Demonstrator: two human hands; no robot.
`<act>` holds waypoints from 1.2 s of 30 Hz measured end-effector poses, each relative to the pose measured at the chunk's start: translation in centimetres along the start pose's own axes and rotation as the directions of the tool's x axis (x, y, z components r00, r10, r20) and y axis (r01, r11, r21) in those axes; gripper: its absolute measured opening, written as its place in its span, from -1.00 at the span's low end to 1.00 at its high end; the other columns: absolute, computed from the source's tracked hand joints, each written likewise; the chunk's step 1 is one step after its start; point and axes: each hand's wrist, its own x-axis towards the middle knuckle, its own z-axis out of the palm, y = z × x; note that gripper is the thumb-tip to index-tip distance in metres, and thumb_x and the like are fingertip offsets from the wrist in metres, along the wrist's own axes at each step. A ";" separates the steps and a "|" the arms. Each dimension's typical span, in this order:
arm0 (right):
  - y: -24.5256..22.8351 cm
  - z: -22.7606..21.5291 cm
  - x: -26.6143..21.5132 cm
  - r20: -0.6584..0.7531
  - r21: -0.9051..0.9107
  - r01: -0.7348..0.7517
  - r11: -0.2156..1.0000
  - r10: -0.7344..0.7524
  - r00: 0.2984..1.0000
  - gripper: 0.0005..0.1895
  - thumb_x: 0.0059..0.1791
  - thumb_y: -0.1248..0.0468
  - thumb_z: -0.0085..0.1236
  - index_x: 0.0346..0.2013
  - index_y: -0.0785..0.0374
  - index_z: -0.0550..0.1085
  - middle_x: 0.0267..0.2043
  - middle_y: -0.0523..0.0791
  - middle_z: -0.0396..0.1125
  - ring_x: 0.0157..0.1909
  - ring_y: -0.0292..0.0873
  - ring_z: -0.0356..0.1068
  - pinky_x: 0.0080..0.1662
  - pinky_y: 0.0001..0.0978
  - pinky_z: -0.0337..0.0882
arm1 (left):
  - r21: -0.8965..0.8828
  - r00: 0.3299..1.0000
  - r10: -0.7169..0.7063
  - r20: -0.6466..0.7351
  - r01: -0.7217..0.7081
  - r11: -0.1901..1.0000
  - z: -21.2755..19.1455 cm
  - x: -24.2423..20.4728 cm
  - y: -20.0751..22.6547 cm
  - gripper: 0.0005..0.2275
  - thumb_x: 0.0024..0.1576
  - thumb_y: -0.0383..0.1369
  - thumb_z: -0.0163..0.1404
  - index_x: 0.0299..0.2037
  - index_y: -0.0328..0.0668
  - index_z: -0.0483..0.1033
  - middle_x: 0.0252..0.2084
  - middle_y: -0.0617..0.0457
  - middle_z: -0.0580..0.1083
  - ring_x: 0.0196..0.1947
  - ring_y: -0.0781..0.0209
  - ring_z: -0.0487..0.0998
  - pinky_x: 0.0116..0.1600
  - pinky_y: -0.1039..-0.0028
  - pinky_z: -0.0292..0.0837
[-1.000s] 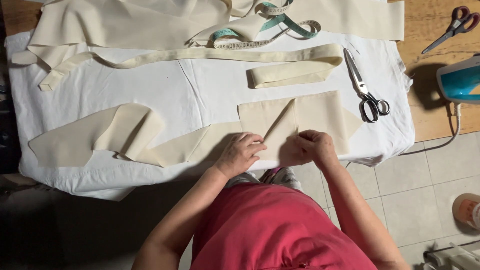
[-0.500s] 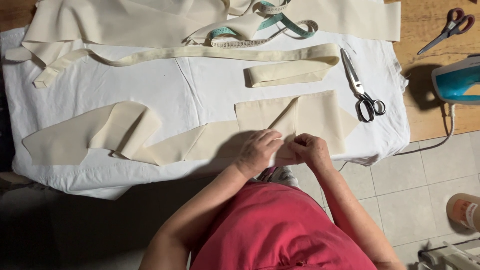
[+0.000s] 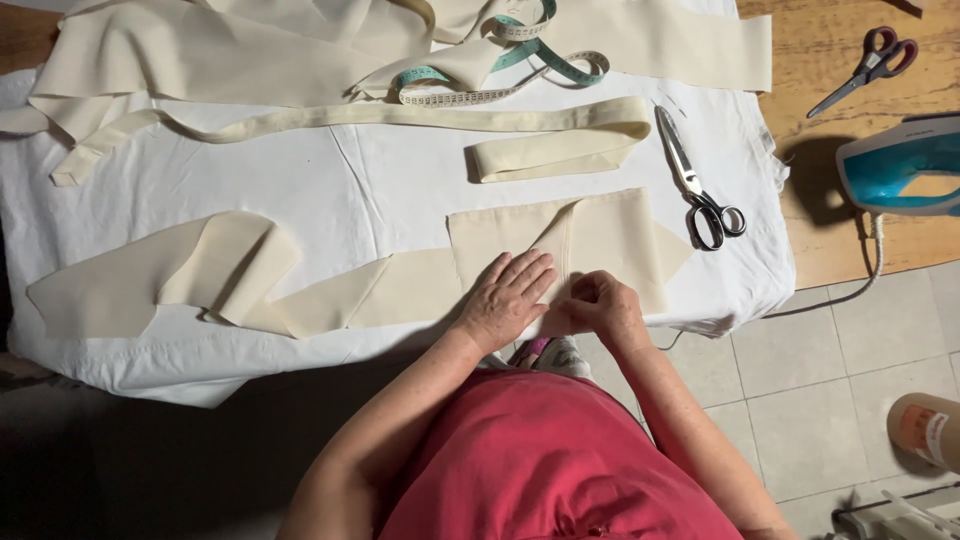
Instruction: The person cuts a piece of cream-colored fabric using scissors on a white-covered table. They fold the fabric, trim the edges, and separate the cut pieces while arranging them on the workspace.
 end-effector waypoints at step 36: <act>7.9 -15.4 -0.9 -0.080 -0.042 -0.064 0.997 0.060 0.995 -0.57 -0.34 0.29 0.05 -0.18 0.16 0.50 -0.30 -0.15 0.39 -0.34 -0.24 0.32 -0.27 -0.44 0.30 | -0.166 0.999 0.011 0.046 -0.003 0.986 -2.0 0.6 3.9 -0.75 -0.23 -0.36 0.23 -0.39 -0.04 0.43 -0.26 0.13 0.36 -0.22 0.18 0.34 -0.09 0.43 0.24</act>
